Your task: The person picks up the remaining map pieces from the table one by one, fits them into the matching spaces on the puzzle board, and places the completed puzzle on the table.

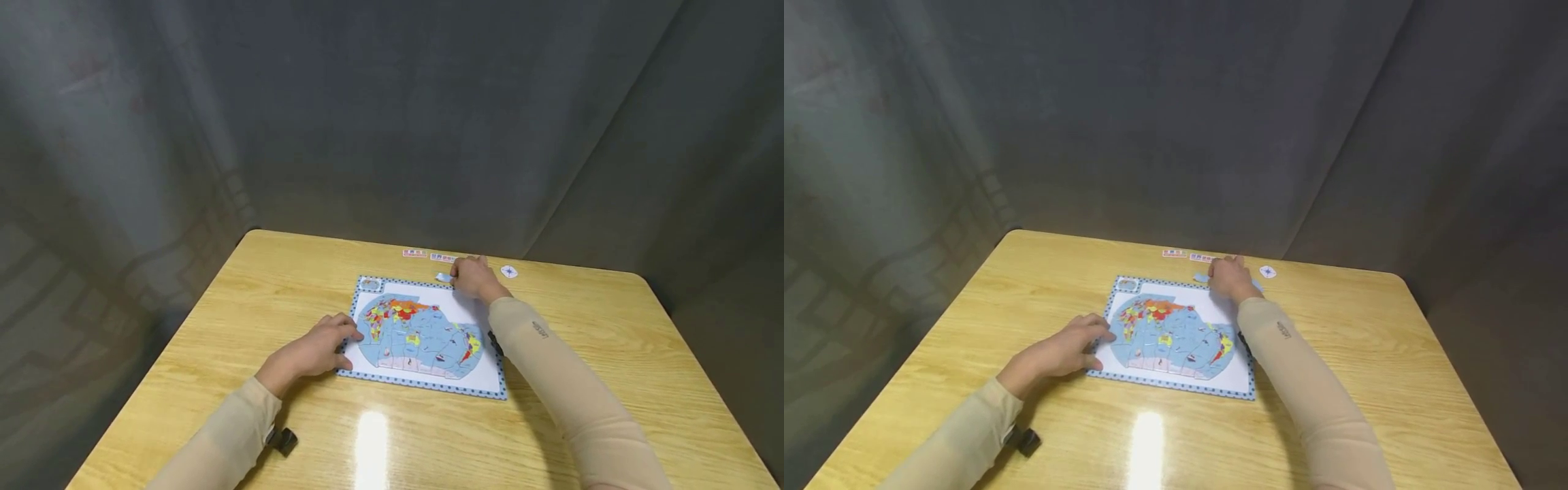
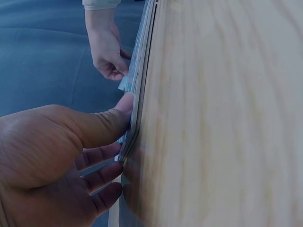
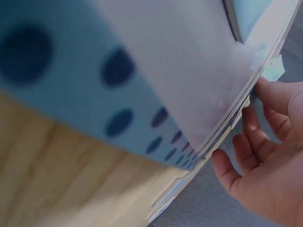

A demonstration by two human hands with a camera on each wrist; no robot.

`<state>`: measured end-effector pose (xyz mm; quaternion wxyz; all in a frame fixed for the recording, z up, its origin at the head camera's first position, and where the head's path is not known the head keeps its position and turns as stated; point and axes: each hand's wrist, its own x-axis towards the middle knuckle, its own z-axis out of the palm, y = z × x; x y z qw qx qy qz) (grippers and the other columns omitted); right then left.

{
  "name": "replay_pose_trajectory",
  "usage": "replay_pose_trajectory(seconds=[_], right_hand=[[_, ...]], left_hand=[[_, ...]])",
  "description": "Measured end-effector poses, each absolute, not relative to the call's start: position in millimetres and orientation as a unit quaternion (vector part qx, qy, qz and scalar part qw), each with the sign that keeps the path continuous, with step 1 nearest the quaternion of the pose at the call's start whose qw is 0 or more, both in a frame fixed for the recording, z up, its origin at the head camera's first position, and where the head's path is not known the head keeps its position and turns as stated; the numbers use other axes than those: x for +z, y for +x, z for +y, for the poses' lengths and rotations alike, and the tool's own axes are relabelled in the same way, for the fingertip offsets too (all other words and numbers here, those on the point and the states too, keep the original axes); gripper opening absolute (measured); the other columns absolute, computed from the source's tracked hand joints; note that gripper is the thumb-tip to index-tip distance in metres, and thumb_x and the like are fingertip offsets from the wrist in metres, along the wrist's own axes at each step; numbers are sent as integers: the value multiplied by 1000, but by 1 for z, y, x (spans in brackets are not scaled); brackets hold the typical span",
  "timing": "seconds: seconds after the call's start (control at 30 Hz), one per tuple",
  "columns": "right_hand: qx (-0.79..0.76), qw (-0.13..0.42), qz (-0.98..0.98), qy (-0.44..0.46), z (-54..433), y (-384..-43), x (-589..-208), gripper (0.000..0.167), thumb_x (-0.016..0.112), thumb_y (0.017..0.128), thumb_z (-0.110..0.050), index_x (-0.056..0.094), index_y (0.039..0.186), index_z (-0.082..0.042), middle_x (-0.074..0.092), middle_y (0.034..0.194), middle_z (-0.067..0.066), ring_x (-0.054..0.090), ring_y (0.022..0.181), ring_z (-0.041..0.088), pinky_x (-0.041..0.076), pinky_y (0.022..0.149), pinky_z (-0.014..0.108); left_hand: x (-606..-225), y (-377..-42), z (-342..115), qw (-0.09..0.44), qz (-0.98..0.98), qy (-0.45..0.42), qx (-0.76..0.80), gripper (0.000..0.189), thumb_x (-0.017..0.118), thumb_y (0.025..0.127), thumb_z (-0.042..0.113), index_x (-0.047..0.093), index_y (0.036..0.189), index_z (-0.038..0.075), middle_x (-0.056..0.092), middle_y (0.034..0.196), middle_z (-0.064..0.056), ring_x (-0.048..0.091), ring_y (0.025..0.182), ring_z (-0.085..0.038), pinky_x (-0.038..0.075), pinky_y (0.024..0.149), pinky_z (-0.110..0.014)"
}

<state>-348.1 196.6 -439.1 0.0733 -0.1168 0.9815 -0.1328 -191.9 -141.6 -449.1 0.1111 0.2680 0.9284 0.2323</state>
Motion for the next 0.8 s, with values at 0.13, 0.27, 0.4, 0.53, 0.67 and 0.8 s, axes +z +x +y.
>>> replay_pose_trajectory(seconds=[0.13, 0.27, 0.4, 0.53, 0.67, 0.8], right_hand=[[-171, 74, 977, -106, 196, -343, -439, 8, 61, 96, -17, 59, 94, -9, 60, 90, 7, 50, 91, 28, 36, 88, 43], [-208, 65, 969, -117, 196, -336, -439, 7, 60, 97, -15, 59, 94, -8, 58, 88, 8, 52, 84, 25, 42, 75, 38], [-241, 69, 958, -141, 197, -328, -439, 5, 60, 96, -11, 62, 95, -7, 61, 91, 8, 54, 84, 24, 45, 76, 37], [-257, 87, 950, -157, 194, -320, -439, 6, 58, 94, -10, 64, 93, -9, 63, 92, 5, 54, 85, 22, 45, 79, 38], [-259, 102, 946, -168, 191, -314, -440, 8, 57, 95, -9, 64, 91, -10, 63, 89, 4, 53, 84, 22, 44, 78, 37], [-258, 110, 944, -174, 187, -311, -440, 9, 57, 96, -10, 64, 91, -10, 61, 89, 4, 53, 85, 22, 43, 78, 37]], left_hand=[[-451, -192, -142, 113, 929, 265, 232, 48, 81, 81, 21, 65, 125, 9, 51, 132, -8, 44, 120, -29, 39, 102, -43], [-451, -191, -143, 109, 929, 265, 234, 48, 81, 81, 20, 66, 124, 9, 51, 131, -9, 44, 119, -29, 39, 102, -44], [-451, -190, -143, 111, 929, 263, 237, 48, 81, 80, 20, 66, 124, 9, 51, 131, -9, 44, 120, -29, 39, 102, -44], [-452, -189, -143, 111, 929, 261, 238, 48, 81, 80, 20, 66, 124, 9, 51, 131, -8, 44, 120, -29, 39, 102, -44], [-452, -190, -144, 109, 928, 263, 239, 48, 81, 80, 21, 66, 124, 9, 51, 131, -8, 44, 120, -29, 39, 102, -43], [-452, -191, -145, 108, 928, 265, 240, 48, 81, 80, 21, 66, 124, 9, 51, 131, -8, 44, 119, -28, 39, 102, -43]])
